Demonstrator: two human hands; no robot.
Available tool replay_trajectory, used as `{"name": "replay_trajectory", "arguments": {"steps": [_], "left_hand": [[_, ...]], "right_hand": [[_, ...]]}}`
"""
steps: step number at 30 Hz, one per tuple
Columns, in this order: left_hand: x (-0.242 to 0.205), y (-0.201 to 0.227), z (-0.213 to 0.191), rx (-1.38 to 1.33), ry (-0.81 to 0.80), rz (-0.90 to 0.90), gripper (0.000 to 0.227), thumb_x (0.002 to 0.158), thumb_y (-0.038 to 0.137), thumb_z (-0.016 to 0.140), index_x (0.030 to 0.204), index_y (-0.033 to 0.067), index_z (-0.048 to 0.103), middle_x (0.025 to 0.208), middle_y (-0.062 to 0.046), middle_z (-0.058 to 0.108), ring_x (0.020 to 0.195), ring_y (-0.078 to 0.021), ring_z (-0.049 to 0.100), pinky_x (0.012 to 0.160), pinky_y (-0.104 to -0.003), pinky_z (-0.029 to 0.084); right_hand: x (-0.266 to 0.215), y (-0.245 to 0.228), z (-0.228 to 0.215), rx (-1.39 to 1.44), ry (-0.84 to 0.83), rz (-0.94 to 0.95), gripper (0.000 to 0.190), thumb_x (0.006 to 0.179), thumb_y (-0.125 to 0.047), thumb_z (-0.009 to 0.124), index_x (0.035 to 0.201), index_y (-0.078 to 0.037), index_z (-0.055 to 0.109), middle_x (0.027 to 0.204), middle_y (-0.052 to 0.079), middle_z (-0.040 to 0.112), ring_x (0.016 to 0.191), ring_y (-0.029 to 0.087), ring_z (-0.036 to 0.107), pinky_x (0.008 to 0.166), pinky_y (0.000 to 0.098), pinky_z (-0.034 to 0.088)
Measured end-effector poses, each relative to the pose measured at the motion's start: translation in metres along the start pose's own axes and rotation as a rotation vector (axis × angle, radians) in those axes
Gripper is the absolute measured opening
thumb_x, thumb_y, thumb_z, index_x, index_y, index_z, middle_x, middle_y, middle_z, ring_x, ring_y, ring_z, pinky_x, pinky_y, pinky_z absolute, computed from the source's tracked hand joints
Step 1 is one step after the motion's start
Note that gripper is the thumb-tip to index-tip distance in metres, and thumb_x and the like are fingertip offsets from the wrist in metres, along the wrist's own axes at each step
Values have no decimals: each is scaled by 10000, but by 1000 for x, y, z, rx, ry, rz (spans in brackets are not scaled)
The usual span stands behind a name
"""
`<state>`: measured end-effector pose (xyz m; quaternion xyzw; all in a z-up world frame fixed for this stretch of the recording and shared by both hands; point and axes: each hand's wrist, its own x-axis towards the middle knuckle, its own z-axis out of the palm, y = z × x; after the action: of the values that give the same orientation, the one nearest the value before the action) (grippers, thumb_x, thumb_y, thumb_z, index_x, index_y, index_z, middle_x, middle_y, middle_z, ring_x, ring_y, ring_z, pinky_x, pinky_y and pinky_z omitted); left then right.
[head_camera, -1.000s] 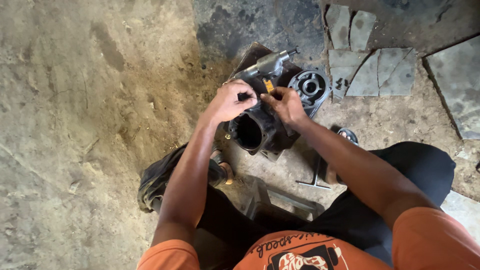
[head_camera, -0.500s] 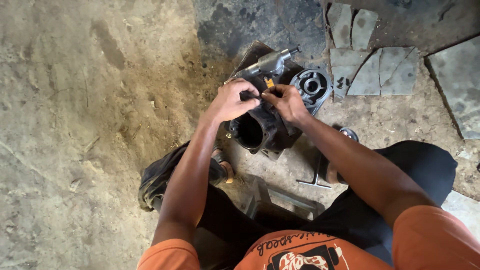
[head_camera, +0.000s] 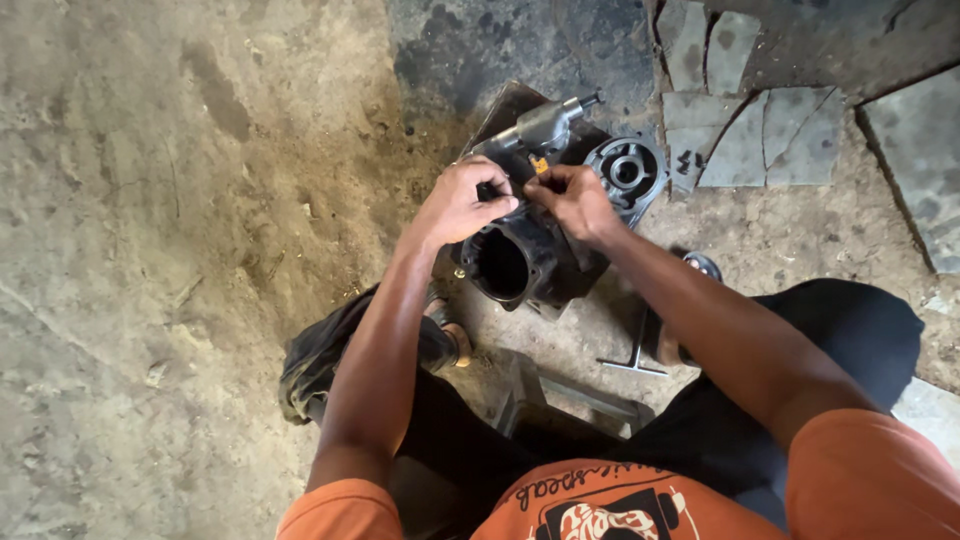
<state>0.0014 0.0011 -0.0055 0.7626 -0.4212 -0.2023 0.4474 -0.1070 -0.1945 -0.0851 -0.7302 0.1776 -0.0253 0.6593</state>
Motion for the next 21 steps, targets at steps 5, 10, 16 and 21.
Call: {"name": "replay_trajectory", "arguments": {"steps": [5,10,16,21], "left_hand": [[0,-3,-2,9,-24,64,127,848,123,805,923,59,724,987,-73,676,942,-214,692,819,-344,565],[-1,7,-2,60,-64,-73,128,869,156,779,958,86,718,1049,-31,642,957,-201,683,776,-318,588],[2,6,-1,236,-108,-29,115,911,79,700,968,129,786,1073,-25,659,1001,-231,670,860,-444,458],[3,3,-1,113,-90,-72,74,925,152,715,995,136,734,1092,-11,667,1029,-219,672,906,-428,517]], "right_hand": [[3,12,-8,-92,-58,-239,127,934,-84,764,1020,8,746,938,64,759,848,110,650,777,280,544],[-4,-9,-10,-378,-54,-288,106,937,-62,742,1025,-3,737,937,140,736,845,185,703,770,331,549],[-9,-39,-5,-465,-48,-87,205,963,-185,687,1045,-3,735,884,170,750,759,207,710,718,369,548],[-10,-42,-4,-467,-66,21,260,972,-226,672,1057,14,722,834,193,745,705,225,712,683,384,550]]}}
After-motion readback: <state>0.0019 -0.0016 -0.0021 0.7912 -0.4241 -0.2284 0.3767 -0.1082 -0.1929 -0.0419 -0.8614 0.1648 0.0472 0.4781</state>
